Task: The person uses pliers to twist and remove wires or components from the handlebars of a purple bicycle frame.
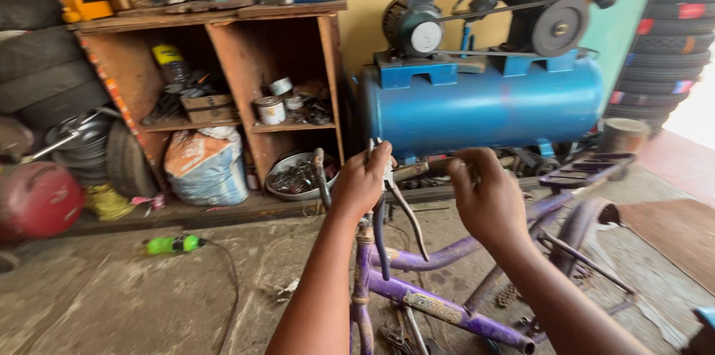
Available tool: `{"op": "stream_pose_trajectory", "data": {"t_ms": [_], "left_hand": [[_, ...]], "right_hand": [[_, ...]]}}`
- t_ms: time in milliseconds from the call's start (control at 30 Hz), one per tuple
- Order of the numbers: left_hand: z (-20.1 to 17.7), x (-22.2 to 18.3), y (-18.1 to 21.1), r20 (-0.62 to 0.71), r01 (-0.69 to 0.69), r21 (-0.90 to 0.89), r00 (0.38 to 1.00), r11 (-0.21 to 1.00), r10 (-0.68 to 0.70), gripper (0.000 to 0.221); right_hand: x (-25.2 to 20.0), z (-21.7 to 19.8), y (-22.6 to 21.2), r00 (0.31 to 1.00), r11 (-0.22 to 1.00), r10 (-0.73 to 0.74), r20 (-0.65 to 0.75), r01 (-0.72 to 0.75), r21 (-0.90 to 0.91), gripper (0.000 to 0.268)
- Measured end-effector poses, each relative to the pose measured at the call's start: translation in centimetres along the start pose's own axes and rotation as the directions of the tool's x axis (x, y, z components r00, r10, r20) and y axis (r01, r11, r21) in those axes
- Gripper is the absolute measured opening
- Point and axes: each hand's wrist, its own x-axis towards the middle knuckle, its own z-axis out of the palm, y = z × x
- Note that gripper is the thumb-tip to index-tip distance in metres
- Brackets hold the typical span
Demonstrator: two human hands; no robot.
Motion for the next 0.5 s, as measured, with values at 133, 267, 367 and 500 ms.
{"op": "stream_pose_trajectory", "data": {"t_ms": [133, 267, 367, 500], "left_hand": [[0.3, 0.6, -0.5, -0.027, -0.074, -0.068, 0.997, 0.995, 0.072, 0.063], [0.5, 1.2, -1.5, 0.008, -0.016, -0.073, 1.0, 0.997, 0.017, 0.065], [1.1, 1.8, -2.9, -0.013, -0.039, 0.022, 0.999, 0.999, 0.039, 0.073], [0.7, 3.2, -5.1, -0.021, -0.033, -0.168, 0.999, 0.985, 0.03, 0.082]], "right_hand": [[-0.2, 3.6, 2.8, 0.98, 0.937, 0.155, 0.127, -0.187, 0.297, 0.06], [-1.6, 8.3, 3.5, 0.775, 0.788, 0.217, 0.594, -0.498, 0.362, 0.048], [-2.6, 9.9, 3.0, 0.652, 0.662, 0.059, 0.756, -0.592, 0.459, 0.035], [-2.9, 9.5, 0.6, 0.696, 0.427, -0.211, 0.687, -0.566, 0.705, 0.019]]}}
